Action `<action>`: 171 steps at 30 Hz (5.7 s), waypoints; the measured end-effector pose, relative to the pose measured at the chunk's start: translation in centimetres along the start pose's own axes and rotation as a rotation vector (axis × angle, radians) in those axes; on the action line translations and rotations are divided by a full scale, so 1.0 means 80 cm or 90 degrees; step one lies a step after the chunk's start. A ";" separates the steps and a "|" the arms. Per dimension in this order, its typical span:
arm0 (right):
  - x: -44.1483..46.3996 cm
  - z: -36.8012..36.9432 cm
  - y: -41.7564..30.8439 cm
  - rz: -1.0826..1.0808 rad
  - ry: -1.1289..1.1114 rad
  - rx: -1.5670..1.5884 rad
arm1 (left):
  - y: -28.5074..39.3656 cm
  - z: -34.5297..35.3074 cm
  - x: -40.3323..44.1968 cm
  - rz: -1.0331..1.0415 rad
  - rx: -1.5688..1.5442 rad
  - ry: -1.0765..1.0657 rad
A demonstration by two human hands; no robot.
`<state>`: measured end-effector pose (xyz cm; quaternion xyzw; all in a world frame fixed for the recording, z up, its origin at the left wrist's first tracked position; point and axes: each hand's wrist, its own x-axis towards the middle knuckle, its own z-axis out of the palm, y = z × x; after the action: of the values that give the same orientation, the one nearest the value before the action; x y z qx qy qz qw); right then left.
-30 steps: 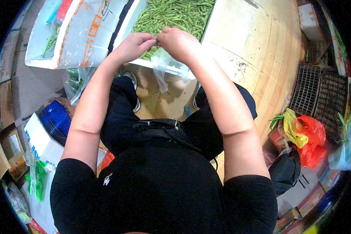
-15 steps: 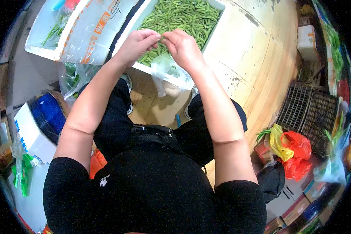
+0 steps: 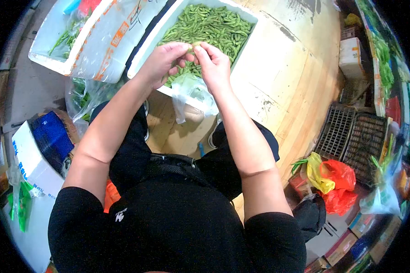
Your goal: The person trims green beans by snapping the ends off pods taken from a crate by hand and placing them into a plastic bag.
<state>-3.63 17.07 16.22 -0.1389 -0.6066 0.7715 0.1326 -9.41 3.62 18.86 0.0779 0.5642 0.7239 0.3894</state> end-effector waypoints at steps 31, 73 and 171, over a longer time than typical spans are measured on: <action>-0.002 -0.009 -0.029 0.078 -0.109 0.011 | -0.021 -0.005 0.002 0.404 0.460 0.139; 0.001 -0.014 -0.027 0.016 -0.061 -0.026 | -0.019 0.010 -0.008 0.164 0.098 0.078; -0.026 -0.077 0.089 0.174 -0.507 -0.792 | -0.200 -0.063 -0.041 -0.294 0.175 0.283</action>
<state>0.37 20.22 8.01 0.0275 -0.9102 0.2874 -0.2970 -2.34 -1.36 4.11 -0.1595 0.7301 0.5331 0.3967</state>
